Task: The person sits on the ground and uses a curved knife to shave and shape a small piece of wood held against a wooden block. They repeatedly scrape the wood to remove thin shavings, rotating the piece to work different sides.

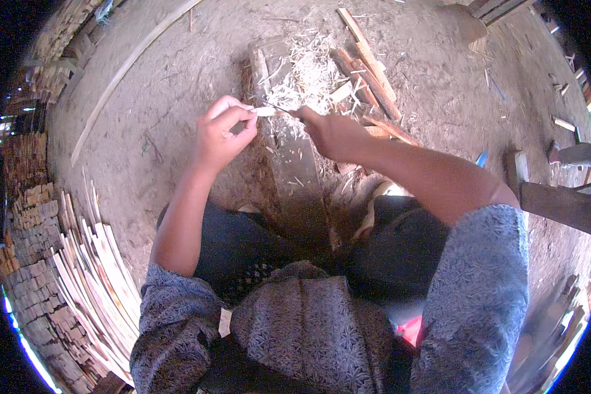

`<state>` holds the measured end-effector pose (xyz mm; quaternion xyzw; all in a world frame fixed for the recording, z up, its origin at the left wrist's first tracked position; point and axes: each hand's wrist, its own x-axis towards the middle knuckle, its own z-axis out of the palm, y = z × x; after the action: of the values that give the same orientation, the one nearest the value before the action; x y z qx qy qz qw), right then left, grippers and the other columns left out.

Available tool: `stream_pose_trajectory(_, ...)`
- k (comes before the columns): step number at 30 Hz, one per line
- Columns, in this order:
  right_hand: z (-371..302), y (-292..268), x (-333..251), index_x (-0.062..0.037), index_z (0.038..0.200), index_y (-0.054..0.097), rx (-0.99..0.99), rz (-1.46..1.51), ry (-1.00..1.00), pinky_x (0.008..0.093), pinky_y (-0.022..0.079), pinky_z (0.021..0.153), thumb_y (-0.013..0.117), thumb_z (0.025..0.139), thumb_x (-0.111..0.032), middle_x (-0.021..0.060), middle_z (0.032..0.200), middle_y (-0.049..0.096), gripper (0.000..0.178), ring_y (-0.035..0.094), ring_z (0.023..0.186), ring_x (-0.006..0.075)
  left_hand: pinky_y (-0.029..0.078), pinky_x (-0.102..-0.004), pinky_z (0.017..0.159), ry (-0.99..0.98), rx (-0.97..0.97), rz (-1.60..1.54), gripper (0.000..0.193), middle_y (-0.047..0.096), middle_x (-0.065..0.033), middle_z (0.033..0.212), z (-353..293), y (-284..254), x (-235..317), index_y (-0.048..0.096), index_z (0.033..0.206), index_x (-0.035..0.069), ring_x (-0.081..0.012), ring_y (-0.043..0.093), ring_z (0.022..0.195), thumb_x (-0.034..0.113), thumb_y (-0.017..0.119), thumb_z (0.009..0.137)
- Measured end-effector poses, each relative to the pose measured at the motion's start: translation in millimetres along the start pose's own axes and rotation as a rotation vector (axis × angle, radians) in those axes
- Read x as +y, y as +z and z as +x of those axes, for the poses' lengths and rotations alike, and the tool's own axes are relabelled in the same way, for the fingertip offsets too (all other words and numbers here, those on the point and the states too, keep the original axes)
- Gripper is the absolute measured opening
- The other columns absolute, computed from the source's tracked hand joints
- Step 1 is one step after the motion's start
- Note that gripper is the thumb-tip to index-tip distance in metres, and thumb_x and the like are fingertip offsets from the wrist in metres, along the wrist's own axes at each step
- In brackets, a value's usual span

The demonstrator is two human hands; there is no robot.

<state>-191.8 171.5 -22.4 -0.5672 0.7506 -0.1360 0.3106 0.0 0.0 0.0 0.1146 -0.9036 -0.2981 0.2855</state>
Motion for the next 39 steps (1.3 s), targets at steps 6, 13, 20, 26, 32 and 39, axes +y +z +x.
stream_pose_trajectory(6, -35, -8, -23, -0.0181, 0.139, 0.046, 0.223, 0.074, -0.168, 0.0489, 0.052, 0.062, 0.052, 0.103, -0.020, 0.0179, 0.073, 0.066, 0.036, 0.068, 0.067, 0.0378, 0.054, -0.0334, 0.063, -0.080, 0.020, -0.089, 0.009, 0.066, -0.0056, 0.088, -22, 22, 17, 0.071, 0.088, 0.007, -0.0207, 0.068, 0.074, 0.005, 0.074, 0.080)
stream_pose_trajectory(13, -12, -31, -44, -0.0134, 0.139, 0.049, 0.246, 0.303, -0.163, 0.0480, 0.053, 0.067, 0.050, 0.105, -0.019, 0.0206, 0.076, 0.066, 0.034, 0.070, 0.074, 0.0344, 0.053, -0.0323, 0.061, -0.018, 0.049, -0.016, 0.008, 0.066, -0.0053, 0.088, -13, 8, 2, 0.070, 0.086, 0.006, -0.0195, 0.068, 0.073, 0.006, 0.075, 0.079)
stream_pose_trajectory(20, 15, 4, 33, -0.0202, 0.146, 0.044, -0.030, -0.116, 0.073, 0.0481, 0.056, 0.071, 0.046, 0.104, -0.018, 0.0209, 0.088, 0.070, 0.042, 0.071, 0.080, 0.0382, 0.054, -0.0318, 0.062, -0.029, -0.006, -0.044, 0.008, 0.066, -0.0060, 0.087, -3, -1, 2, 0.070, 0.085, 0.005, -0.0192, 0.068, 0.074, 0.004, 0.075, 0.079)
stream_pose_trajectory(26, -10, -21, -42, -0.0122, 0.140, 0.047, 0.246, 0.305, -0.224, 0.0449, 0.048, 0.061, 0.049, 0.106, -0.017, 0.0147, 0.069, 0.060, 0.034, 0.065, 0.062, 0.0277, 0.055, -0.0320, 0.064, -0.041, 0.048, 0.010, 0.009, 0.067, -0.0069, 0.088, -6, -12, -8, 0.071, 0.086, 0.004, -0.0200, 0.069, 0.077, 0.003, 0.076, 0.079)
stream_pose_trajectory(32, 0, -15, -15, -0.0164, 0.140, 0.048, 0.057, 0.080, -0.080, 0.0428, 0.051, 0.064, 0.051, 0.105, -0.019, 0.0165, 0.080, 0.067, 0.035, 0.069, 0.070, 0.0281, 0.057, -0.0322, 0.069, -0.025, 0.035, 0.021, 0.010, 0.069, -0.0088, 0.090, 0, -8, -3, 0.071, 0.087, 0.003, -0.0218, 0.071, 0.080, 0.001, 0.076, 0.079)
stream_pose_trajectory(39, -1, -3, -2, -0.0196, 0.141, 0.047, -0.104, 0.019, 0.108, 0.0481, 0.052, 0.063, 0.051, 0.105, -0.022, 0.0180, 0.076, 0.066, 0.036, 0.069, 0.068, 0.0321, 0.057, -0.0324, 0.068, -0.019, 0.037, 0.012, 0.010, 0.069, -0.0084, 0.089, 3, 0, 3, 0.072, 0.087, 0.003, -0.0211, 0.071, 0.079, 0.001, 0.076, 0.079)
